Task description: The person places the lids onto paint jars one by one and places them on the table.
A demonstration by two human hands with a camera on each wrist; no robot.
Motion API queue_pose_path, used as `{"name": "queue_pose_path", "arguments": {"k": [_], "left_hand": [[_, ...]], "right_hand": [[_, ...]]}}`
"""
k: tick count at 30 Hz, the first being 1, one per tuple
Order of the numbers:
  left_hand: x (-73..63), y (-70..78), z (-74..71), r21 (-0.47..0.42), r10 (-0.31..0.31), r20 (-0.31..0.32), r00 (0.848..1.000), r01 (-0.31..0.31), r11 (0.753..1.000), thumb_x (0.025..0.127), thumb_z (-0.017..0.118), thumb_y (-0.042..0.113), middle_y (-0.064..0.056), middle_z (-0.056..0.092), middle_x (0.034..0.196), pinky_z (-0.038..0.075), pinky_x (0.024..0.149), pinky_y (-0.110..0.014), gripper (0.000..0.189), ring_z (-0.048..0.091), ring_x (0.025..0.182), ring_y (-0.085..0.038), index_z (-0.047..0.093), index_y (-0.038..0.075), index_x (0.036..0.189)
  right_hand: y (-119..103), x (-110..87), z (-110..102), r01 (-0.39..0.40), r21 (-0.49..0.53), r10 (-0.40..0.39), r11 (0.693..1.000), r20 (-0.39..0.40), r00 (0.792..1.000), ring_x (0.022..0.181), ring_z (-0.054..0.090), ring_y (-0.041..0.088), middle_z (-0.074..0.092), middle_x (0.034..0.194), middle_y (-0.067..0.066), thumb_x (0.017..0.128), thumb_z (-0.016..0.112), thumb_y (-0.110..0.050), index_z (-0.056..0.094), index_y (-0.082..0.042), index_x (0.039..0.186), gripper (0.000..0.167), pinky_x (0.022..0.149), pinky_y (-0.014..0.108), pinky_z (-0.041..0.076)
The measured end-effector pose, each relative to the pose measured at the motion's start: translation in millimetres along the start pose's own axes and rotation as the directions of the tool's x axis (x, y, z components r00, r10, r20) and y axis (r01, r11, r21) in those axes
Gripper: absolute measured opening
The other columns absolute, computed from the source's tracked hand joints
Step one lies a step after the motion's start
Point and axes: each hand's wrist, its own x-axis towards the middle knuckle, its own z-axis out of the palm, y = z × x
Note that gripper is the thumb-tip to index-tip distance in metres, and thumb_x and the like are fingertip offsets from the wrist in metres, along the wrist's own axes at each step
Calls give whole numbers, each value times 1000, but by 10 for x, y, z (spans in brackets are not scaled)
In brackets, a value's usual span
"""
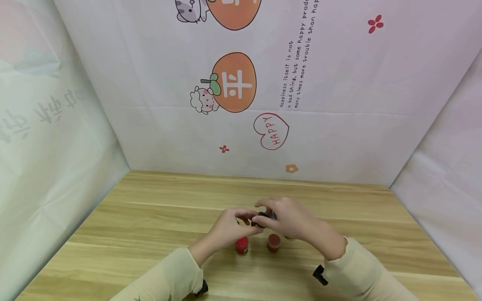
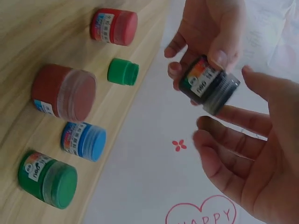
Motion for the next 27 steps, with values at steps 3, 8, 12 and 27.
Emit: {"name": "queue_pose_path", "arguments": {"k": [3, 8, 12, 27], "left_hand": [[4, -4, -21, -9, -5, -1, 1000, 5, 1000, 87, 84, 29, 8, 73, 101, 53, 76, -34, 28, 61, 95, -18, 79, 14, 111], [8, 1, -40, 0, 2, -2, 1000, -2, 1000, 87, 84, 26, 8, 74, 100, 52, 74, -33, 27, 61, 94, -18, 79, 14, 110], [11, -12, -33, 2, 11, 3, 1000, -11, 1000, 87, 84, 26, 8, 74, 101, 52, 76, -35, 26, 61, 94, -17, 79, 14, 109], [2, 26, -11, -16, 11, -28, 1000, -12, 1000, 85, 85, 29, 9, 74, 100, 52, 76, -33, 25, 61, 96, -17, 80, 17, 106]], "right_hand": [[36, -16, -41, 60, 48, -61, 997, 12, 998, 85, 64, 8, 70, 107, 0, 95, 76, -23, 69, -6, 125, 35, 71, 27, 54], [81, -11, -72, 215, 97, -219, 972, 28, 975, 100, 65, 14, 68, 118, -1, 88, 79, 1, 72, -7, 121, 35, 81, 30, 56], [78, -10, -71, 210, 115, -215, 971, 37, 976, 97, 64, 11, 69, 115, -2, 90, 78, 0, 74, -7, 121, 32, 79, 27, 55], [19, 15, 77, 87, -38, -91, 995, -109, 990, 64, 50, 1, 60, 80, -8, 99, 71, -26, 73, -9, 108, 20, 57, 21, 45]]}}
